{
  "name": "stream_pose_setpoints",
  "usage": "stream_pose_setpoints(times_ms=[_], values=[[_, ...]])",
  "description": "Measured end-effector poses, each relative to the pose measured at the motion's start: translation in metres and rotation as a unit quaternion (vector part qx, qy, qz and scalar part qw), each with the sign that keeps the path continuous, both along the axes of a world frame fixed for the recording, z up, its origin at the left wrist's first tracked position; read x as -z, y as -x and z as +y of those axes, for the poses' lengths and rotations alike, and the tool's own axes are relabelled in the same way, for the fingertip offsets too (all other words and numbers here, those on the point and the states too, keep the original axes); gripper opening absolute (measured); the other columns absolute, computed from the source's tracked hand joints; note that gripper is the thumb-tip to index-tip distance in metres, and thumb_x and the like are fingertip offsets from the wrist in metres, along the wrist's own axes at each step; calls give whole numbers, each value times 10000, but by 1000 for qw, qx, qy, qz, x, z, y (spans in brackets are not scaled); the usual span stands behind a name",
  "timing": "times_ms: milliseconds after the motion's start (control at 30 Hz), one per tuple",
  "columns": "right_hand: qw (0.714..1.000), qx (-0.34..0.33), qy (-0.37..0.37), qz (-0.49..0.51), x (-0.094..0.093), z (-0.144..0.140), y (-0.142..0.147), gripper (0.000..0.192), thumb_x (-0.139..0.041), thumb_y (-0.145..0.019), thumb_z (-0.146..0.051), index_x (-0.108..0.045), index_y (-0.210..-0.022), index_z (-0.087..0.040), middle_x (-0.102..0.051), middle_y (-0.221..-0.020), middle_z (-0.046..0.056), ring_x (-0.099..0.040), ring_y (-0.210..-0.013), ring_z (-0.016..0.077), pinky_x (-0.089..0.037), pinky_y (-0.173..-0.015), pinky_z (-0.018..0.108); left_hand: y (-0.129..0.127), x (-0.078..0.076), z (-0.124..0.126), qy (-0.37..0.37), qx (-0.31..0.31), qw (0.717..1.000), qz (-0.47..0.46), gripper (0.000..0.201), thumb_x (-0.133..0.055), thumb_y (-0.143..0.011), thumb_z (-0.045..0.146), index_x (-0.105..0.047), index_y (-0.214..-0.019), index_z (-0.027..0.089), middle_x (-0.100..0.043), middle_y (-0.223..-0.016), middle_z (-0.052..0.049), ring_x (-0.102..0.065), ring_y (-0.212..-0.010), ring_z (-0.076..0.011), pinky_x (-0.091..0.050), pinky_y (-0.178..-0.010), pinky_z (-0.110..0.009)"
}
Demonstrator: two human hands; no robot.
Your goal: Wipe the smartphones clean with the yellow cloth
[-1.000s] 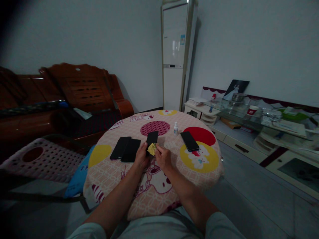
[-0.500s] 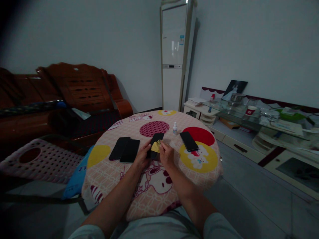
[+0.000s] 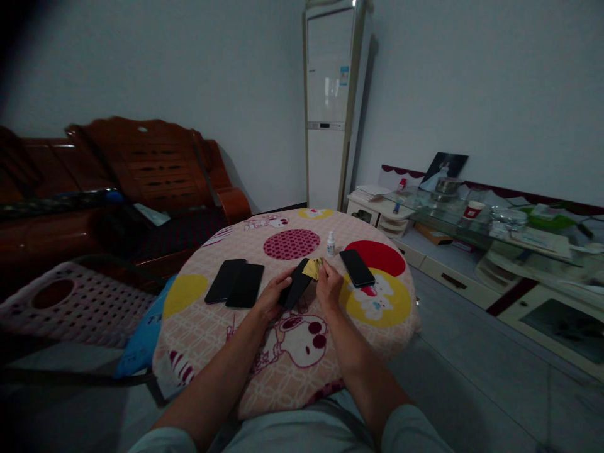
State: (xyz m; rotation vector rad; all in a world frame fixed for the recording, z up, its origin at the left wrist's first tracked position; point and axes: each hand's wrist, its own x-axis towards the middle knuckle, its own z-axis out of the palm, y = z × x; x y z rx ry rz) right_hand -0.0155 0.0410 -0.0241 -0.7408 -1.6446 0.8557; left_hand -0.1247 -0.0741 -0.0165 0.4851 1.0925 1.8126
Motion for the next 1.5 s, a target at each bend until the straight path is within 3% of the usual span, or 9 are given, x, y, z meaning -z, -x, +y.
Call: stream_pose_setpoints(times_ms=[300, 567, 700, 833, 967, 1100, 1300, 1367, 1500], values=[[989, -129, -62, -29, -6, -38, 6, 344, -471, -890, -287, -704, -1117, -174, -723, -1051, 101, -674, -953, 235, -528, -855, 340, 4, 1, 5, -36, -101, 993, -47, 460, -618, -758, 117, -621, -1216, 156, -718, -1040, -92, -683, -830, -177, -534, -759, -274], [970, -201, -124, -60, -7, -59, 4, 325, -483, -882, -244, -710, -1101, -165, -725, -888, 95, -677, -789, 199, -532, -724, 284, 11, 2, 8, -21, -201, 976, -84, 375, -528, -840, 123, -603, -1203, 180, -718, -895, -39, -667, -676, -134, -535, -669, -249], [969, -204, -129, -57, -8, -64, 5, 305, -516, -867, -242, -716, -1084, -168, -724, -903, 101, -677, -792, 200, -531, -740, 293, 13, 4, 8, -21, -225, 969, -103, 291, -505, -858, 119, -609, -1127, 162, -697, -802, -14, -653, -643, -115, -529, -662, -232], [982, -171, -79, -28, -7, -58, 8, 286, -543, -826, -225, -730, -1039, -183, -730, -947, 88, -678, -853, 195, -533, -774, 284, 12, 4, 9, -33, -199, 974, -98, 245, -520, -823, 91, -620, -1036, 159, -695, -791, -13, -654, -646, -120, -529, -667, -239], [988, -147, 34, 22, -2, -39, 9, 301, -550, -777, -244, -740, -998, -169, -740, -967, 77, -685, -851, 204, -545, -754, 291, 11, 1, 7, -48, -178, 979, -85, 225, -605, -725, 46, -634, -921, 152, -703, -828, -25, -664, -692, -124, -534, -693, -235], [987, -91, 121, 61, 4, -12, 6, 335, -584, -719, -297, -748, -954, -124, -750, -868, 80, -682, -763, 213, -542, -687, 300, 10, -3, 2, -23, -157, 986, -58, 318, -682, -639, -5, -635, -915, 148, -693, -807, -24, -650, -626, -118, -527, -563, -198], [963, -87, 221, 125, 4, 13, -3, 363, -650, -625, -346, -758, -883, -116, -747, -808, 71, -678, -694, 206, -535, -630, 294, 11, -10, -4, 24, -68, 992, -106, 220, -679, -792, 278, -647, -934, 112, -697, -848, -110, -671, -627, -197, -563, -459, -291], [958, -104, 233, 130, 3, 15, -5, 366, -664, -612, -350, -759, -876, -116, -746, -806, 70, -678, -685, 206, -533, -624, 294, 12, -10, -5, 23, -73, 993, -94, 242, -684, -796, 306, -650, -932, 109, -700, -849, -118, -675, -638, -204, -570, -458, -296], [959, -144, 221, 107, 6, 18, -5, 356, -658, -652, -345, -755, -917, -127, -745, -837, 58, -681, -727, 203, -537, -654, 292, 11, -8, -3, 17, -136, 989, -50, 195, -745, -721, 164, -642, -873, 96, -695, -816, -89, -664, -613, -174, -561, -437, -253]])
